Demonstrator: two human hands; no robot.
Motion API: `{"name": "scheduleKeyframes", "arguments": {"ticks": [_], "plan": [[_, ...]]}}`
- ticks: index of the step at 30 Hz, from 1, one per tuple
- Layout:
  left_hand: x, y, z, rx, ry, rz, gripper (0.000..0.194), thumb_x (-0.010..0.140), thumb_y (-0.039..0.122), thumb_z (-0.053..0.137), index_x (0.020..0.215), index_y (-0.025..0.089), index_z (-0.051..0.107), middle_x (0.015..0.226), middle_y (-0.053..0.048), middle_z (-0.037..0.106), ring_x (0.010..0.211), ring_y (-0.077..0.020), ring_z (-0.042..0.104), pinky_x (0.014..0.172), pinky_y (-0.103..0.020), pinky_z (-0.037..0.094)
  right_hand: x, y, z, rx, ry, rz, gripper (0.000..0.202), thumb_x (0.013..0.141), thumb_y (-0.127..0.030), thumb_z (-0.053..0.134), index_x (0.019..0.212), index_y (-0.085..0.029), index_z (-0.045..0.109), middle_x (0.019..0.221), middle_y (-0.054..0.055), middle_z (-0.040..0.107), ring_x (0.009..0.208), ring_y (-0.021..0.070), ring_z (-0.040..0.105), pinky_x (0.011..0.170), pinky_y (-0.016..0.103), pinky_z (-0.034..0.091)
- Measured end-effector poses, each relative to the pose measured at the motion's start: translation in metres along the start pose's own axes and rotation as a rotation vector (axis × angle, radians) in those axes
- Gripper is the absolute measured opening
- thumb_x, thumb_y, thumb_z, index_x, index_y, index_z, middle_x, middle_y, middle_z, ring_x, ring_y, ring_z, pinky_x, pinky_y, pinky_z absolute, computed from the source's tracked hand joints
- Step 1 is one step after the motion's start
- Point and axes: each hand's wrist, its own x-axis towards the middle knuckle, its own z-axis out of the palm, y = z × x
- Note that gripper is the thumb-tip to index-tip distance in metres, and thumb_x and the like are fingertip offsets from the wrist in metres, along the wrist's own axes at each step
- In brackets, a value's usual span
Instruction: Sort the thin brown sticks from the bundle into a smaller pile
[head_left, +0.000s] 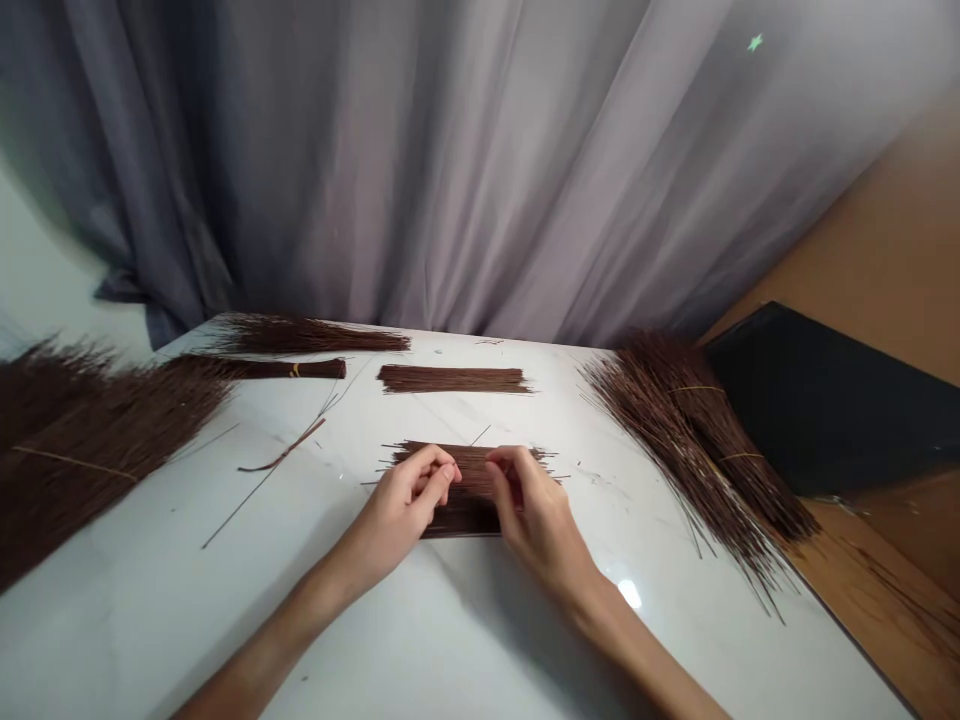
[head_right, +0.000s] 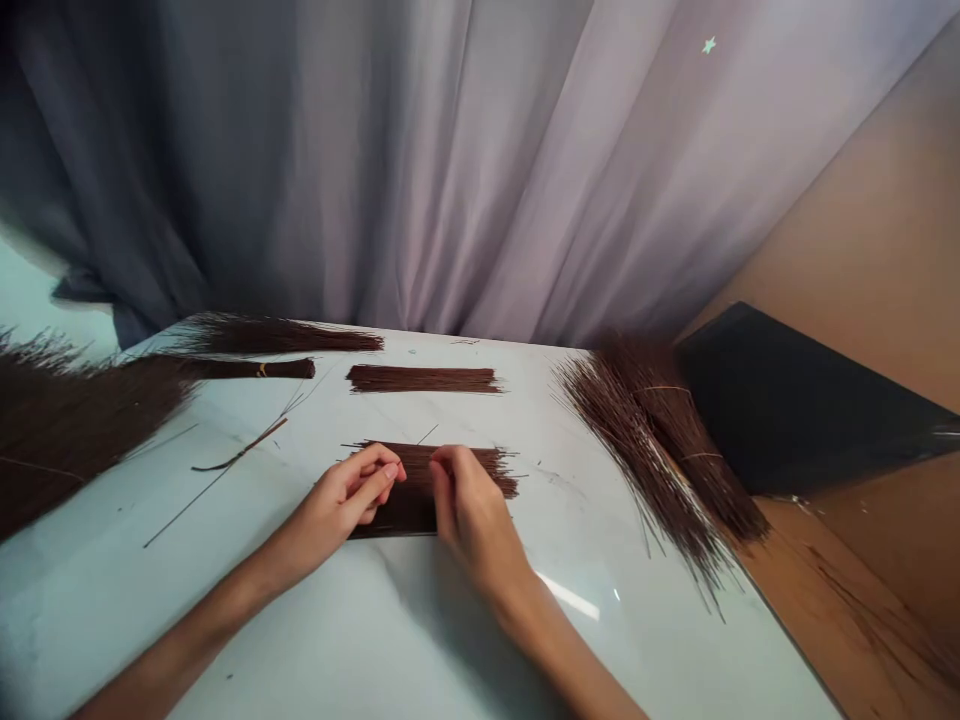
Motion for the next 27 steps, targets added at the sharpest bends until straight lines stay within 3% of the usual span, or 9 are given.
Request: {"name": "scheduleKeyframes", "arguments": {"ticks": [4,10,18,27], "plan": [[-0.001,0.004,0.003,-0.021,0.027,0.001,0.034,0.100,0.051,0.051,0.087,0.020,0.059,0.069,0.004,0.040,0.058,-0.0109,0.035,0.049,-0.020,0.025,-0.008,-0.005,0.014,0.002,-0.054,0.026,0.008,0.105,-0.023,0.042,0.102,-0.025,0.050,0.088,0.005,0.067,0.072,0.0188,0.063,0.064,0.030,0.044],[-0.001,0.006,0.007,-0.027,0.084,-0.015,0.036,0.099,0.054,0.053,0.087,0.021,0.058,0.061,0.008,0.026,0.051,-0.0101,0.024,0.045,-0.021,0.019,-0.007,-0.007,0.020,0.038,-0.084,0.066,0.009,0.105,-0.025,0.041,0.100,-0.025,0.048,0.082,0.003,0.066,0.064,0.0182,0.062,0.057,0.029,0.040],[0.000,0.004,0.006,-0.085,0.091,-0.009,0.036,0.099,0.052,0.055,0.081,0.020,0.055,0.066,0.005,0.041,0.056,-0.0100,0.033,0.047,-0.018,0.023,-0.011,-0.008,0.014,0.232,-0.130,0.123,0.015,0.105,-0.033,0.045,0.096,-0.024,0.053,0.081,0.001,0.066,0.065,0.0157,0.059,0.060,0.027,0.043],[0.002,0.009,0.000,-0.201,0.103,-0.010,0.036,0.099,0.051,0.055,0.084,0.018,0.058,0.064,0.007,0.037,0.049,-0.0066,0.028,0.044,-0.018,0.021,-0.011,-0.009,-0.002,0.306,-0.144,0.247,0.029,0.102,-0.046,0.051,0.089,-0.022,0.060,0.076,0.001,0.066,0.061,0.0147,0.055,0.050,0.027,0.038]]}}
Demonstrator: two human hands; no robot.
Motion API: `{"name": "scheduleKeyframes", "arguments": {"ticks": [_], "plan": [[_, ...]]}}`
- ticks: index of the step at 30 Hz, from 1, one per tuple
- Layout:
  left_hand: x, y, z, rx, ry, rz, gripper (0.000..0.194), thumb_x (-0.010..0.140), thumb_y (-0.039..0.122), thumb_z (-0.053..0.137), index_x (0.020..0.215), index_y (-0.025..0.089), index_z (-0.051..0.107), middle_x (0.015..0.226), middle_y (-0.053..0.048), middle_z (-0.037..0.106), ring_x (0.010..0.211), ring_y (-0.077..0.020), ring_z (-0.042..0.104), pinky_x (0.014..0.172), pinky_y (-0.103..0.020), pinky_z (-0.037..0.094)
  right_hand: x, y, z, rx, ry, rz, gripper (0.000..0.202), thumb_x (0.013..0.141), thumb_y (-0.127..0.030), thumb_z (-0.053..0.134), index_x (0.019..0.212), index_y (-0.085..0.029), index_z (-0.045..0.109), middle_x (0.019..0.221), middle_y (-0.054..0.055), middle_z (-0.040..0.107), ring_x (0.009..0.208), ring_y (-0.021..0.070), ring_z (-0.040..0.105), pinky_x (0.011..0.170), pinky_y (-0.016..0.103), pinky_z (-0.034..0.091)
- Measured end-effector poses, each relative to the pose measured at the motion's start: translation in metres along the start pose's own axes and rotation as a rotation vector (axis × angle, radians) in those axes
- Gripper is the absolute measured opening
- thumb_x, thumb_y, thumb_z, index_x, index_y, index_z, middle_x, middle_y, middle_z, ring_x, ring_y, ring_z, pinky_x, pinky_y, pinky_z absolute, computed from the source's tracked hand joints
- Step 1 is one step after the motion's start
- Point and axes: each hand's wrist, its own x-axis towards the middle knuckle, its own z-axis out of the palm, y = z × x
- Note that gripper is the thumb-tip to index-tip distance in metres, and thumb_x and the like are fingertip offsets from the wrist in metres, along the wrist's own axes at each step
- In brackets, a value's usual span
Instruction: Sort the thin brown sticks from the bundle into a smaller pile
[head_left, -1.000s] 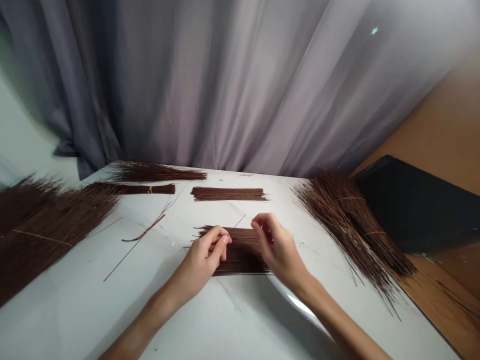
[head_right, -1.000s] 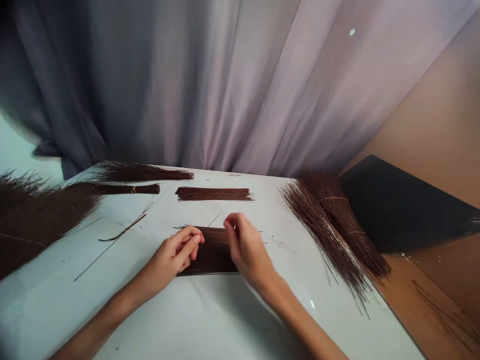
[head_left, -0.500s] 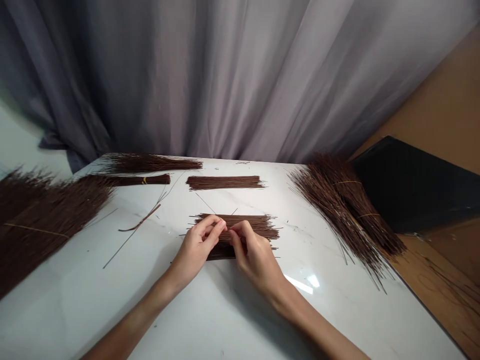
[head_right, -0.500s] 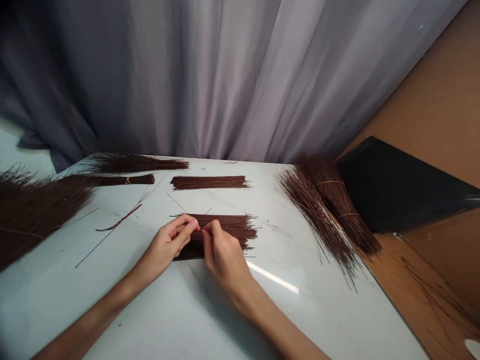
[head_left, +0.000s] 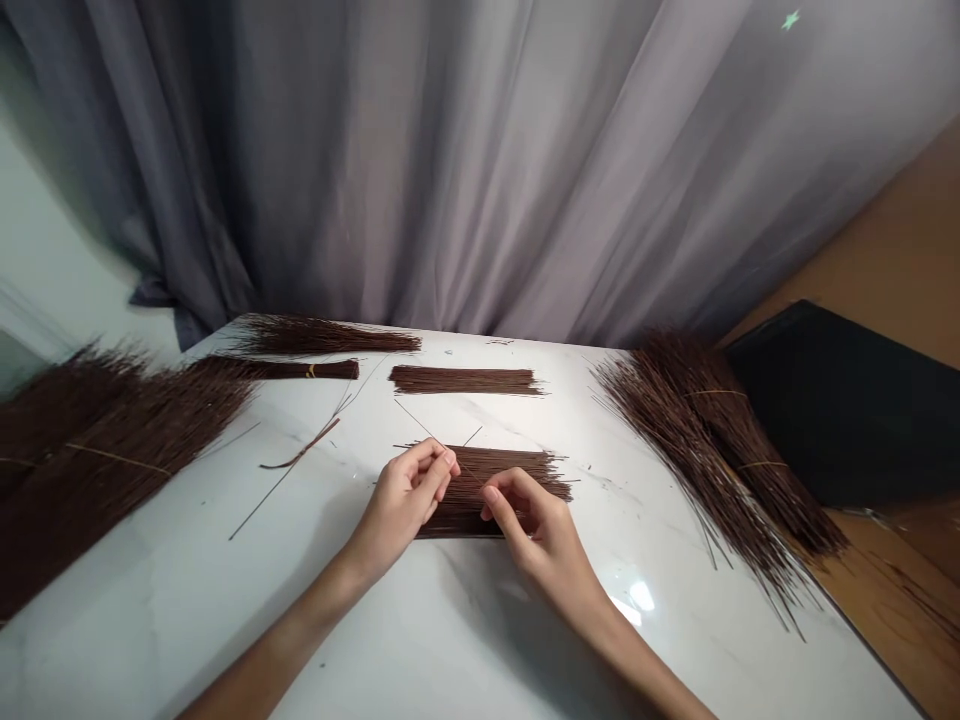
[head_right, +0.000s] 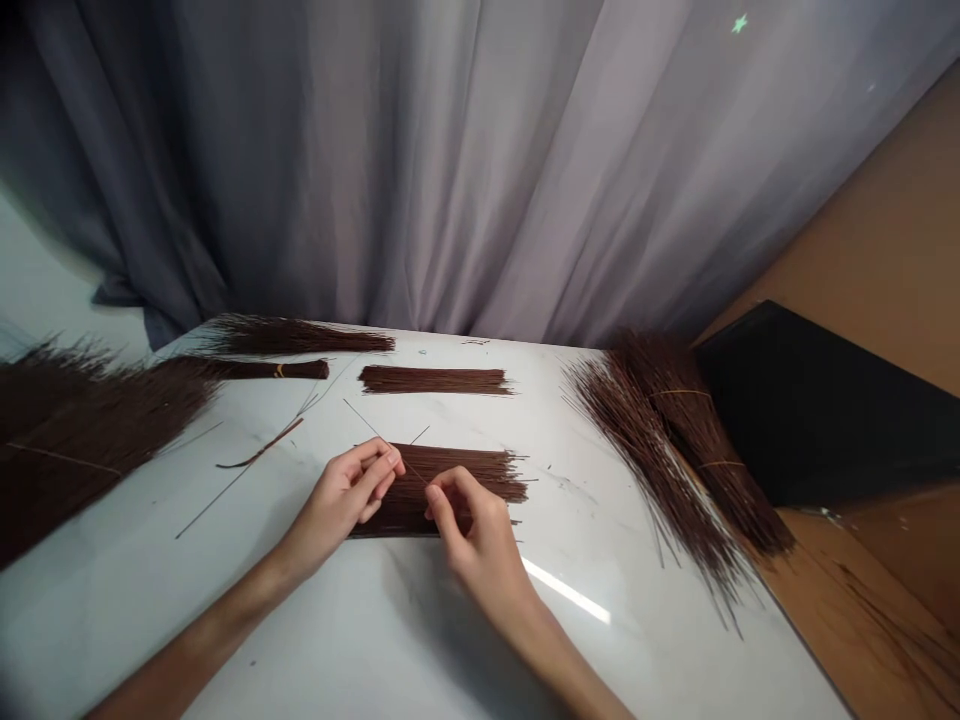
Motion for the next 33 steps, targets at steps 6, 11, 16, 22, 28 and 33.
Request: {"name": "scheduleKeyframes", "arguments": {"ticks": [6,11,16,22,28,33], "plan": [[-0.002,-0.001,0.002,0.022,0.000,-0.036,0.037,0.098,0.052,0.057,0.083,0.018,0.059,0.060,0.008,0.036,0.047,-0.0064,0.028,0.044,-0.018,0.022,-0.001,0.004,0.002,0.005,-0.008,-0.037,0.026,0.103,-0.044,0.051,0.091,-0.024,0.061,0.077,0.002,0.066,0.067,0.0170,0.060,0.053,0.027,0.042],[-0.004,-0.001,0.005,0.077,-0.010,-0.044,0.036,0.098,0.053,0.058,0.085,0.019,0.060,0.061,0.008,0.039,0.048,-0.0069,0.031,0.044,-0.018,0.024,-0.001,0.010,0.005,0.002,-0.002,-0.052,0.023,0.104,-0.038,0.052,0.090,-0.024,0.062,0.079,0.001,0.067,0.069,0.0163,0.062,0.059,0.026,0.044],[-0.005,-0.002,0.006,0.062,0.003,-0.029,0.036,0.099,0.052,0.057,0.085,0.019,0.059,0.062,0.008,0.037,0.050,-0.0071,0.029,0.045,-0.018,0.024,0.001,0.009,0.004,0.009,-0.020,-0.036,0.025,0.103,-0.041,0.052,0.089,-0.023,0.062,0.078,0.001,0.066,0.067,0.0159,0.058,0.058,0.026,0.043],[-0.005,-0.002,0.009,0.031,0.010,0.002,0.035,0.101,0.050,0.055,0.086,0.019,0.059,0.063,0.007,0.037,0.052,-0.0073,0.028,0.045,-0.018,0.022,0.003,0.003,0.000,0.112,-0.067,0.049,0.029,0.101,-0.046,0.055,0.088,-0.021,0.064,0.079,0.000,0.064,0.067,0.0137,0.054,0.058,0.024,0.041],[-0.009,0.003,0.006,0.038,-0.058,0.011,0.035,0.102,0.048,0.053,0.083,0.019,0.058,0.062,0.007,0.039,0.053,-0.0083,0.030,0.047,-0.020,0.024,0.009,0.006,-0.006,0.371,-0.173,0.200,0.039,0.094,-0.056,0.063,0.086,-0.018,0.063,0.068,-0.004,0.053,0.052,0.0081,0.037,0.048,0.022,0.030],[-0.018,0.012,0.007,0.222,-0.352,0.021,0.031,0.103,0.041,0.052,0.081,0.019,0.058,0.063,0.006,0.046,0.060,-0.0106,0.040,0.057,-0.023,0.032,0.022,0.003,-0.035,0.278,-0.308,0.107,0.033,0.096,-0.049,0.062,0.088,-0.017,0.064,0.072,-0.002,0.057,0.057,0.0092,0.041,0.052,0.022,0.032]]}}
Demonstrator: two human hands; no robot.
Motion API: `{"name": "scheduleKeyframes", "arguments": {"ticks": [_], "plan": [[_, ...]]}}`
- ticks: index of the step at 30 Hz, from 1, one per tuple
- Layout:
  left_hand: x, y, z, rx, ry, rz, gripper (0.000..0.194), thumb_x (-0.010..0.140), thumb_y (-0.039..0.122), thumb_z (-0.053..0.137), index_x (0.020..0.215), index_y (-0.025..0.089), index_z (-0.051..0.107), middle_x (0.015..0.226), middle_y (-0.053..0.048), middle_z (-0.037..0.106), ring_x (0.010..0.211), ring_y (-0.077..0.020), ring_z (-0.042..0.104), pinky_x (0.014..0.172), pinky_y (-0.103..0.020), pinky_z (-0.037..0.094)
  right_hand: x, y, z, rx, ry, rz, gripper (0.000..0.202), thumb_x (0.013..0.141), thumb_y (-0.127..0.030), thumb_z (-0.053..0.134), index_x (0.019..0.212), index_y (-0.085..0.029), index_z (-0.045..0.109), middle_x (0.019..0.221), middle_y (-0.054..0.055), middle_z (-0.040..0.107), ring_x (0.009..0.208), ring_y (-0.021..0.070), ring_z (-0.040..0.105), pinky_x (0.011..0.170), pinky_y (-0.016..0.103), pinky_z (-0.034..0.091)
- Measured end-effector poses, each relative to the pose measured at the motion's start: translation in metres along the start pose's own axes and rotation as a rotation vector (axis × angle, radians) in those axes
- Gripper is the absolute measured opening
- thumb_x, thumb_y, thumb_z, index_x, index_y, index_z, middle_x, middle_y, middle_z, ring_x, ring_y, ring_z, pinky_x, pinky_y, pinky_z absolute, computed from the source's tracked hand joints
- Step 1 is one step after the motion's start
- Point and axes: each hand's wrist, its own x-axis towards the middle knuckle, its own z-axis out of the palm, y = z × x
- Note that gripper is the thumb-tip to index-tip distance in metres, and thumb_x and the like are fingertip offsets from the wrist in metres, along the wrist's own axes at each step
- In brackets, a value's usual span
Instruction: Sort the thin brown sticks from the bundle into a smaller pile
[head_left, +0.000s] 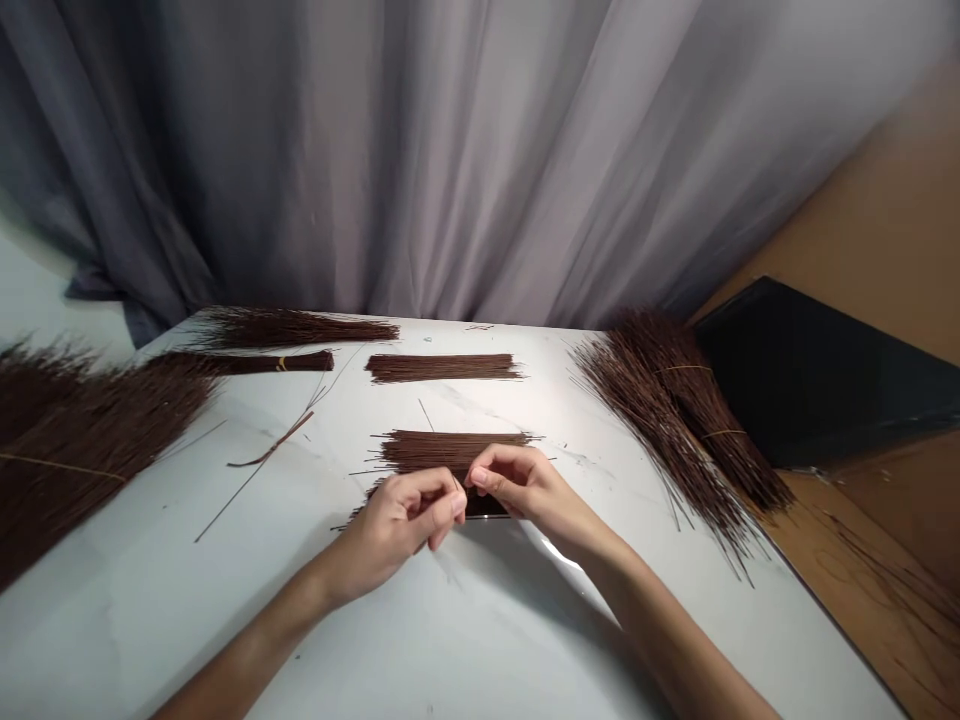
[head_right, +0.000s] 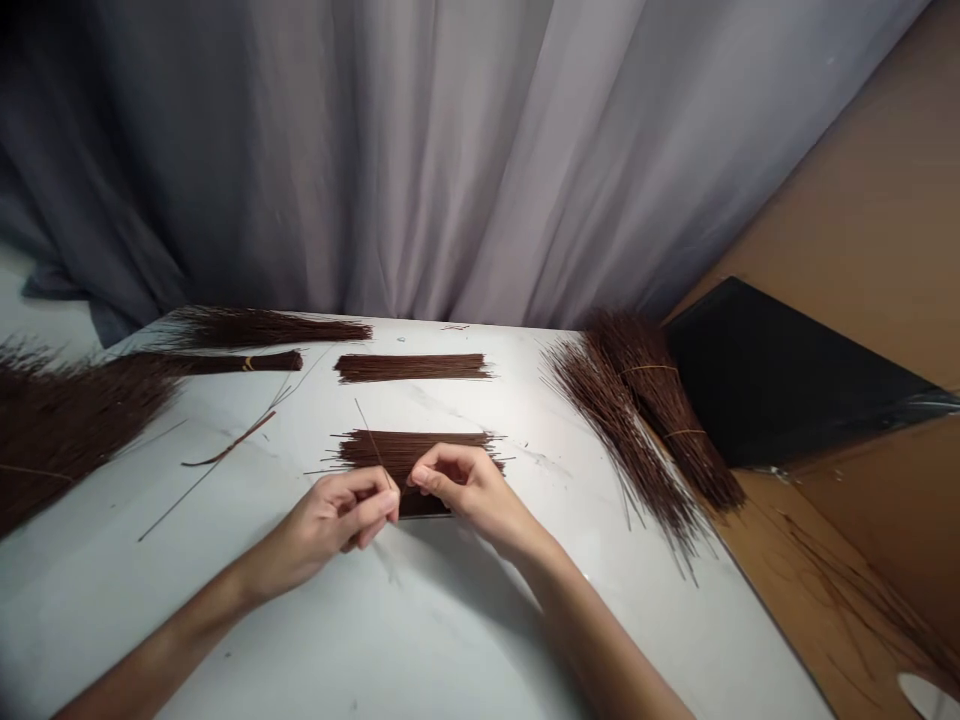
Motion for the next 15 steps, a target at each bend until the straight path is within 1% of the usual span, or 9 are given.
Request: {"name": "scheduleKeyframes", "arguments": {"ticks": [2,3,5,6,7,9,11,13,15], "plan": [[0.000,0.000,0.003,0.123,-0.045,-0.001,0.033,0.103,0.040,0.051,0.078,0.019,0.055,0.067,0.005,0.046,0.063,-0.0115,0.040,0.059,-0.024,0.031,-0.004,-0.009,-0.007,-0.244,0.042,-0.187,0.027,0.101,-0.040,0.058,0.087,-0.017,0.065,0.079,0.001,0.061,0.066,0.0120,0.049,0.059,0.024,0.036],[0.001,-0.002,0.003,0.171,-0.025,0.001,0.035,0.103,0.040,0.050,0.076,0.019,0.053,0.068,0.005,0.045,0.064,-0.0119,0.040,0.059,-0.024,0.031,-0.008,-0.012,-0.007,-0.411,0.085,-0.304,0.025,0.102,-0.034,0.055,0.087,-0.018,0.066,0.080,0.002,0.061,0.070,0.0133,0.051,0.062,0.025,0.037],[0.005,-0.006,0.004,0.199,0.069,0.000,0.037,0.103,0.043,0.048,0.075,0.020,0.051,0.069,0.004,0.044,0.065,-0.0127,0.040,0.059,-0.025,0.031,-0.017,-0.014,-0.001,-0.732,0.163,-0.514,0.023,0.103,-0.021,0.049,0.089,-0.018,0.066,0.079,0.003,0.061,0.071,0.0141,0.051,0.063,0.027,0.034],[0.007,-0.009,0.003,0.170,0.125,-0.001,0.037,0.103,0.045,0.048,0.077,0.020,0.052,0.069,0.004,0.045,0.066,-0.0131,0.042,0.060,-0.025,0.032,-0.021,-0.013,0.004,-0.834,0.176,-0.574,0.023,0.103,-0.016,0.046,0.090,-0.018,0.065,0.078,0.003,0.060,0.068,0.0138,0.050,0.061,0.027,0.032],[0.008,-0.010,0.002,0.137,0.170,-0.007,0.036,0.103,0.047,0.048,0.079,0.020,0.053,0.067,0.004,0.046,0.065,-0.0133,0.043,0.061,-0.025,0.033,-0.024,-0.010,0.009,-0.872,0.175,-0.597,0.024,0.103,-0.012,0.044,0.092,-0.017,0.065,0.077,0.003,0.059,0.066,0.0132,0.049,0.060,0.027,0.030],[0.010,-0.011,-0.002,0.060,0.224,-0.022,0.036,0.102,0.050,0.049,0.082,0.021,0.055,0.065,0.005,0.047,0.063,-0.0133,0.043,0.060,-0.024,0.033,-0.026,-0.003,0.015,-0.777,0.161,-0.549,0.021,0.103,-0.013,0.044,0.094,-0.017,0.063,0.079,0.002,0.060,0.066,0.0124,0.050,0.059,0.026,0.032],[0.007,-0.007,-0.004,0.001,0.224,-0.024,0.037,0.102,0.050,0.050,0.081,0.020,0.056,0.063,0.005,0.047,0.061,-0.0129,0.043,0.060,-0.024,0.033,-0.022,0.002,0.013,-0.594,0.131,-0.415,0.019,0.105,-0.022,0.048,0.092,-0.018,0.062,0.081,0.002,0.062,0.070,0.0122,0.053,0.062,0.024,0.036],[0.002,-0.002,-0.003,-0.020,0.159,-0.008,0.037,0.102,0.049,0.049,0.080,0.020,0.057,0.062,0.005,0.048,0.062,-0.0128,0.044,0.062,-0.024,0.035,-0.015,0.002,0.004,-0.457,0.066,-0.270,0.024,0.105,-0.032,0.051,0.089,-0.019,0.062,0.081,0.000,0.063,0.071,0.0122,0.054,0.063,0.023,0.038],[-0.002,0.001,-0.001,0.028,0.040,0.002,0.037,0.102,0.046,0.050,0.076,0.020,0.056,0.061,0.005,0.051,0.063,-0.0133,0.046,0.064,-0.024,0.036,-0.009,-0.003,-0.006,-0.412,0.016,-0.202,0.027,0.105,-0.037,0.051,0.088,-0.020,0.063,0.078,-0.001,0.062,0.069,0.0121,0.053,0.061,0.023,0.038]]}}
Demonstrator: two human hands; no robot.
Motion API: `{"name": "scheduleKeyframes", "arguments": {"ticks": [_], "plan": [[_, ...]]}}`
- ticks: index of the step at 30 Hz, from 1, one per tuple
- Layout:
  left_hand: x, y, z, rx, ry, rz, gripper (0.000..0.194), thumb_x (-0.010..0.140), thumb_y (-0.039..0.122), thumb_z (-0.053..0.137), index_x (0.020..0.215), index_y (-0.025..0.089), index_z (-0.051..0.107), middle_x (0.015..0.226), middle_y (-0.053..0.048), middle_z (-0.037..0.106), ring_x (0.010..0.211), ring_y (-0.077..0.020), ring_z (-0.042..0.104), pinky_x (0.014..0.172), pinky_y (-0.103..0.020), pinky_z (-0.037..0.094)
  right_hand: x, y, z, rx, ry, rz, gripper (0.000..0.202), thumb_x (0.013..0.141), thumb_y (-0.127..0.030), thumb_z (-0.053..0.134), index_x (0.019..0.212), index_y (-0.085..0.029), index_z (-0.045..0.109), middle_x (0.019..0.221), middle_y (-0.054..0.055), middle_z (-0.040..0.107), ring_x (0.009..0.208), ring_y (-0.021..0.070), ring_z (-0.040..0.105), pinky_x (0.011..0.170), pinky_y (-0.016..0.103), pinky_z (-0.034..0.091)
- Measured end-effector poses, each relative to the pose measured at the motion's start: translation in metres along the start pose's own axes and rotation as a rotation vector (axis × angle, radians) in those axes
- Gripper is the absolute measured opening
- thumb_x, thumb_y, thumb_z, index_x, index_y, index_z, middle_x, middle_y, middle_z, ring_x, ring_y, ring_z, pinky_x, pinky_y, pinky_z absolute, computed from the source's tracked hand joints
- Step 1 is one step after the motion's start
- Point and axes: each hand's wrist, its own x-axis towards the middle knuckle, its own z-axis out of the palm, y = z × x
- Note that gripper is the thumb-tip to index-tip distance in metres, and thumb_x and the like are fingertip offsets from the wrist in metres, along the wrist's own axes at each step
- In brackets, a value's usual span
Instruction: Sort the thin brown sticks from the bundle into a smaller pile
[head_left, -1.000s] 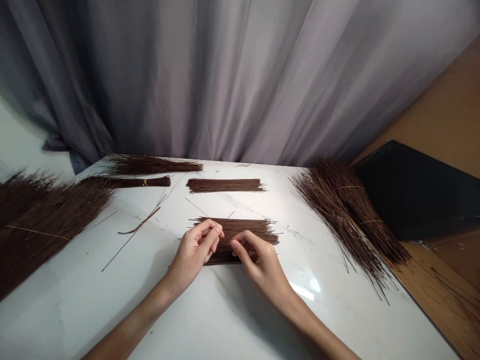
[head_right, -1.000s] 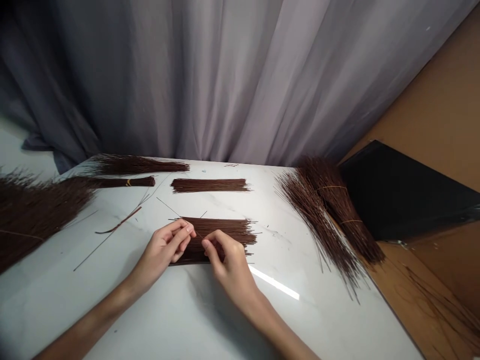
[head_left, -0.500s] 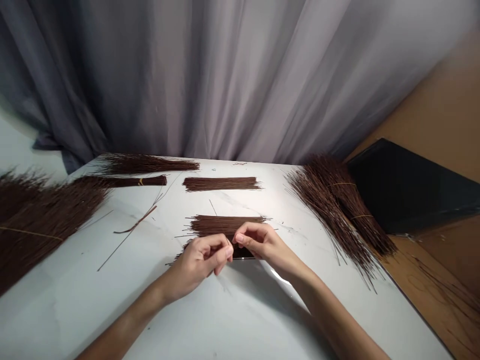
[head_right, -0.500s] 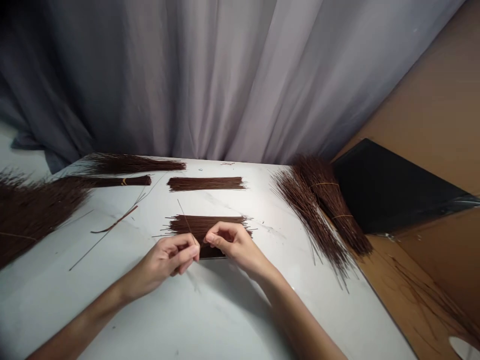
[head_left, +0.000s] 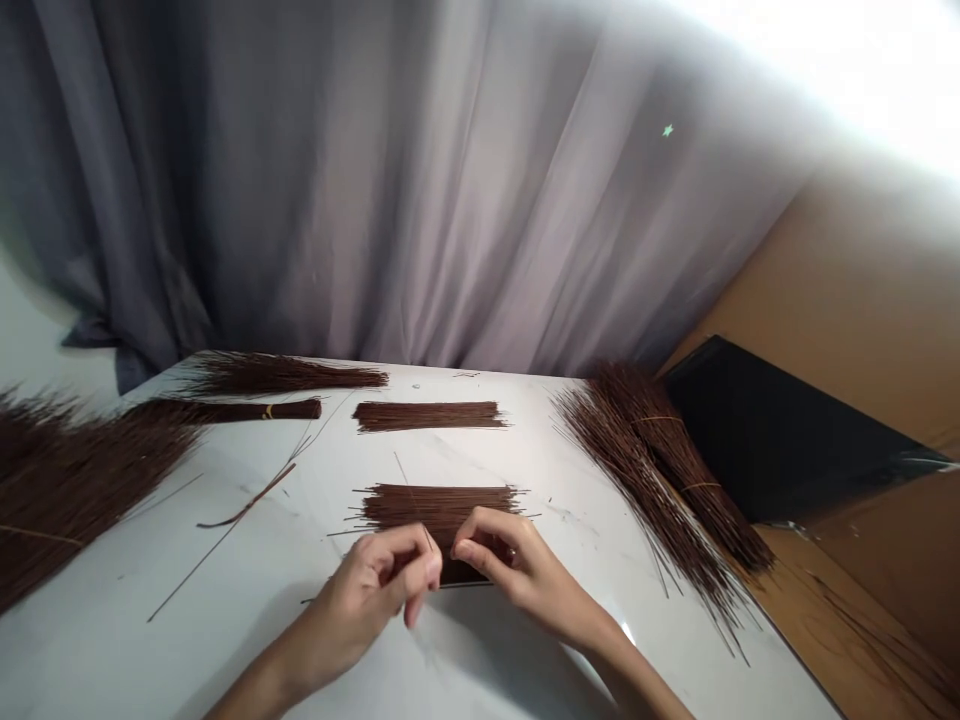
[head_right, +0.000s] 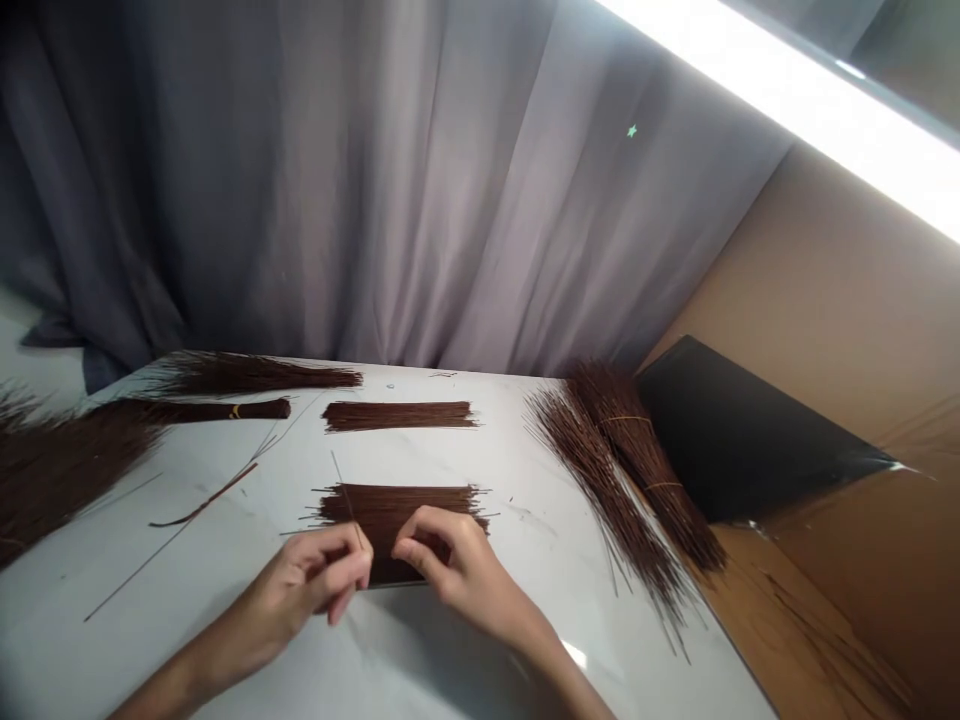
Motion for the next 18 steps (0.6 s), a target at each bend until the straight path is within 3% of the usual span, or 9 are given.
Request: {"name": "scheduleKeyframes", "arguments": {"ticks": [3,7,11,15,18], "plan": [[0.000,-0.003,0.004,0.180,-0.107,-0.014,0.035,0.102,0.039,0.050,0.073,0.020,0.053,0.064,0.004,0.053,0.065,-0.0135,0.047,0.062,-0.024,0.033,0.000,-0.004,-0.011,-0.132,0.049,-0.092,0.024,0.106,-0.032,0.050,0.090,-0.020,0.063,0.081,0.000,0.062,0.074,0.0139,0.052,0.066,0.025,0.037],[0.010,-0.014,0.000,0.257,0.072,-0.031,0.032,0.103,0.038,0.046,0.076,0.021,0.050,0.066,0.005,0.049,0.064,-0.0137,0.044,0.060,-0.025,0.032,-0.011,-0.003,-0.002,-0.328,0.043,-0.222,0.018,0.104,-0.018,0.045,0.096,-0.020,0.061,0.087,0.003,0.063,0.080,0.0158,0.052,0.070,0.028,0.036],[0.012,-0.015,-0.003,0.100,0.158,0.017,0.035,0.103,0.043,0.046,0.077,0.021,0.053,0.068,0.003,0.052,0.067,-0.0148,0.048,0.065,-0.025,0.036,-0.010,0.010,0.010,-0.144,-0.086,-0.116,0.016,0.103,-0.021,0.049,0.093,-0.020,0.060,0.086,0.000,0.063,0.075,0.0127,0.053,0.067,0.024,0.038],[0.005,-0.008,0.005,0.009,0.040,0.037,0.038,0.102,0.043,0.049,0.073,0.020,0.054,0.067,0.002,0.055,0.067,-0.0147,0.048,0.067,-0.025,0.037,0.000,0.016,0.001,-0.047,-0.083,-0.033,0.024,0.104,-0.034,0.053,0.090,-0.020,0.064,0.084,0.000,0.064,0.075,0.0133,0.056,0.067,0.023,0.040],[0.003,-0.009,0.011,0.082,-0.086,-0.026,0.030,0.100,0.037,0.051,0.076,0.021,0.056,0.060,0.005,0.052,0.061,-0.0140,0.044,0.060,-0.026,0.032,0.000,0.010,-0.005,-0.158,0.033,-0.123,0.024,0.105,-0.032,0.049,0.091,-0.020,0.064,0.084,0.002,0.064,0.075,0.0151,0.055,0.067,0.026,0.040]]}}
